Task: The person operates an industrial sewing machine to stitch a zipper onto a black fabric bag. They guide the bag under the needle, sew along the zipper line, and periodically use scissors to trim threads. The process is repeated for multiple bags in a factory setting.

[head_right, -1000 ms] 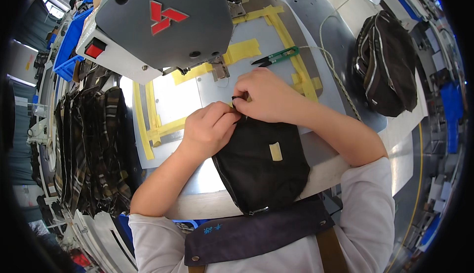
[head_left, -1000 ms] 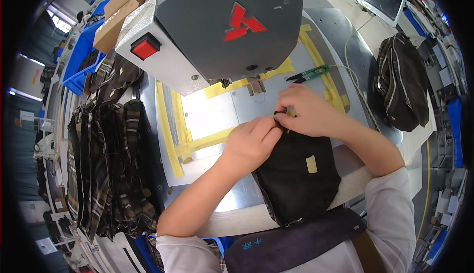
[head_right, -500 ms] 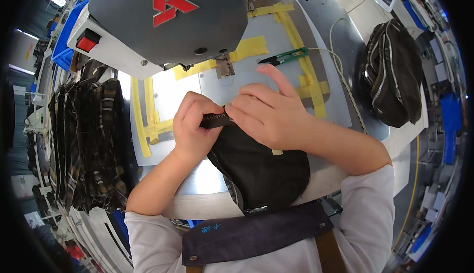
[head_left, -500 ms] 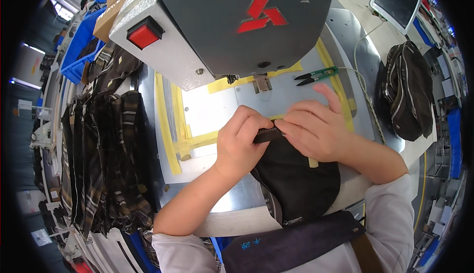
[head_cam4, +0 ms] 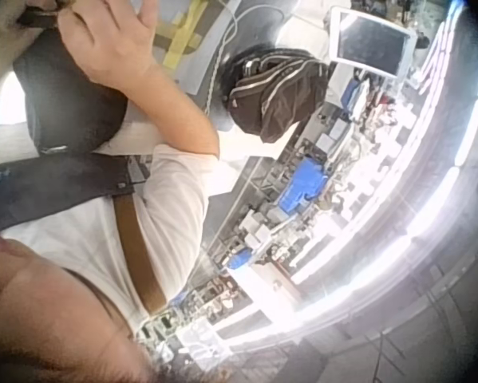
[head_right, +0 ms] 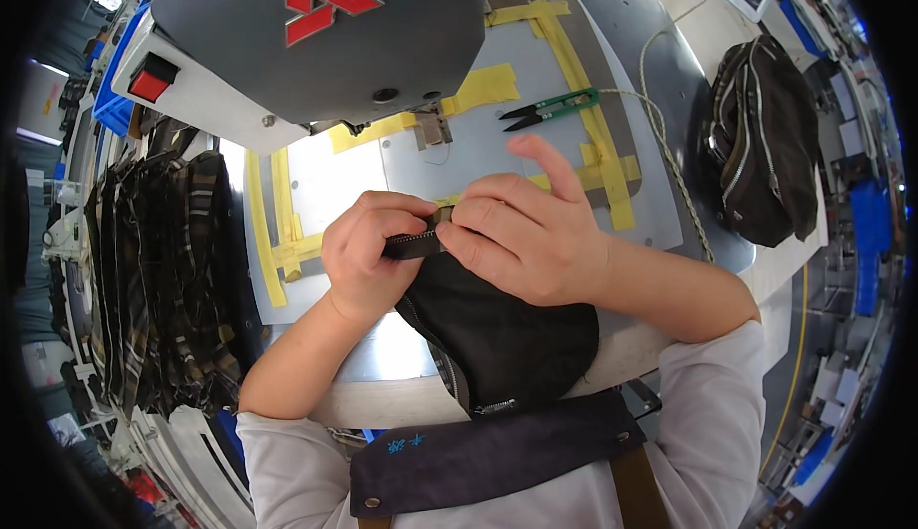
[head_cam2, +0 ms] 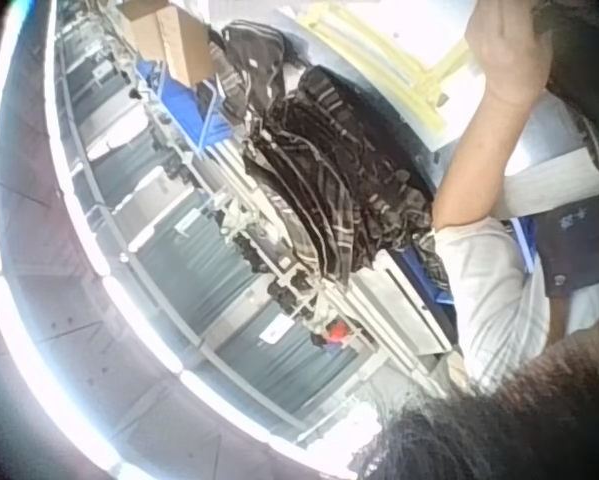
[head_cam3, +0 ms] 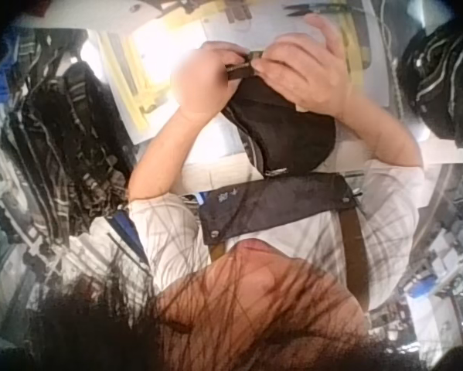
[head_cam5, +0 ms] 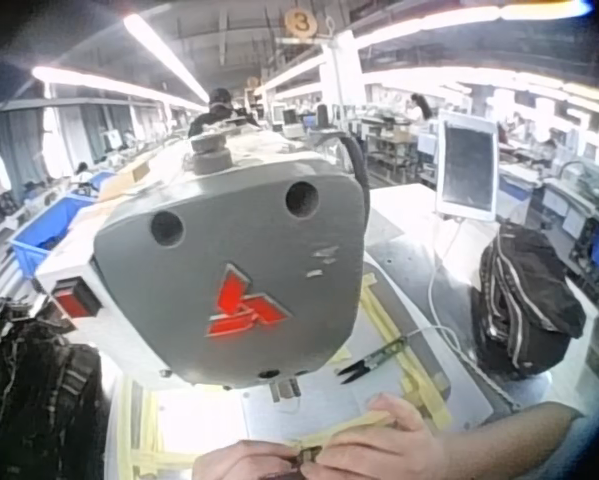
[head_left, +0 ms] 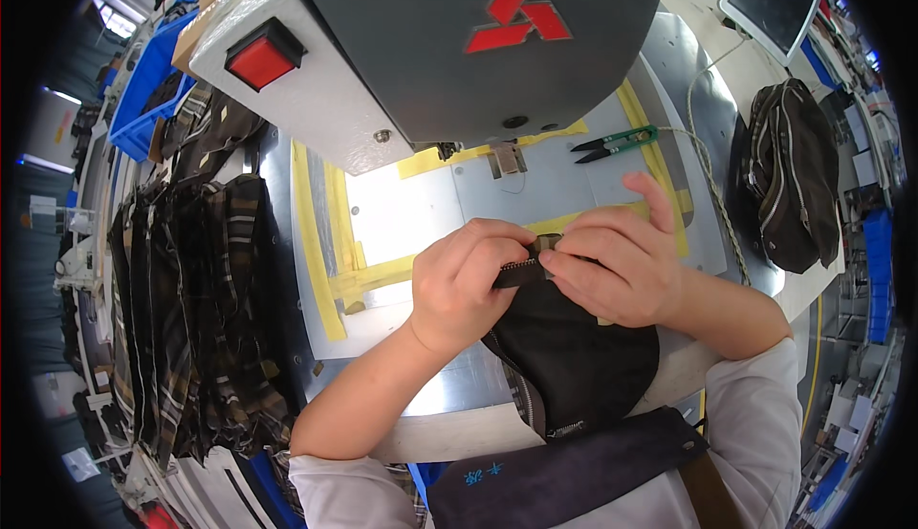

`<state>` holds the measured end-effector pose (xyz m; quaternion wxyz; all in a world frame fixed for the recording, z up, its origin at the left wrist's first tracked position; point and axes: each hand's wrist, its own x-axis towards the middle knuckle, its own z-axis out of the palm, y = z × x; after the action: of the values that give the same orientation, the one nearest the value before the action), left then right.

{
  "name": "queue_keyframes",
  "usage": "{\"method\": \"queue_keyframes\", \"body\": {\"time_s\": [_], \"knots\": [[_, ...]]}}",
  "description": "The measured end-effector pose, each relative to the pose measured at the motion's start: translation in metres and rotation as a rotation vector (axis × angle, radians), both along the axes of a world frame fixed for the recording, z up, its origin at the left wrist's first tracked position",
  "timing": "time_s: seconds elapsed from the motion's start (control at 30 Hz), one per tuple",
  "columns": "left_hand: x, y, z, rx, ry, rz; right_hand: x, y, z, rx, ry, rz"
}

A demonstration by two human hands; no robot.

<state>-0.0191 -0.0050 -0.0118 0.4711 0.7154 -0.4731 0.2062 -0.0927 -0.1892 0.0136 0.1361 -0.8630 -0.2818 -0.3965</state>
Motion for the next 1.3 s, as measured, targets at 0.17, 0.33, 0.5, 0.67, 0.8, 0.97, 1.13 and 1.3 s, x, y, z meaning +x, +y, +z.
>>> {"method": "queue_keyframes", "body": {"time_s": [0.17, 0.33, 0.5, 0.67, 0.8, 0.97, 1.13, 1.3], "knots": [[0.001, 0.000, 0.000, 0.049, -0.074, -0.022, 0.001, 0.002, 0.008, 0.109, 0.231, -0.045], [-0.002, -0.002, 0.003, 0.119, -0.065, -0.004, 0.006, 0.002, 0.011, 0.211, 0.414, -0.050], [-0.002, -0.001, 0.000, 0.140, 0.000, 0.016, 0.007, 0.004, 0.009, 0.174, 0.436, -0.038], [0.000, -0.001, -0.004, 0.179, 0.058, 0.006, 0.005, 0.002, 0.007, 0.095, 0.339, -0.072], [-0.006, -0.002, 0.001, 0.278, 0.219, 0.043, 0.006, 0.002, 0.003, 0.040, 0.308, -0.066], [-0.009, -0.004, 0.001, 0.184, 0.357, 0.027, 0.006, 0.003, -0.007, -0.025, 0.211, 0.025], [-0.003, 0.002, 0.007, 0.305, 0.602, 0.035, 0.006, 0.001, -0.001, -0.025, 0.294, 0.040], [0.000, 0.003, 0.003, 0.286, 0.825, -0.029, 0.011, -0.005, -0.003, -0.018, 0.441, 0.034]]}}
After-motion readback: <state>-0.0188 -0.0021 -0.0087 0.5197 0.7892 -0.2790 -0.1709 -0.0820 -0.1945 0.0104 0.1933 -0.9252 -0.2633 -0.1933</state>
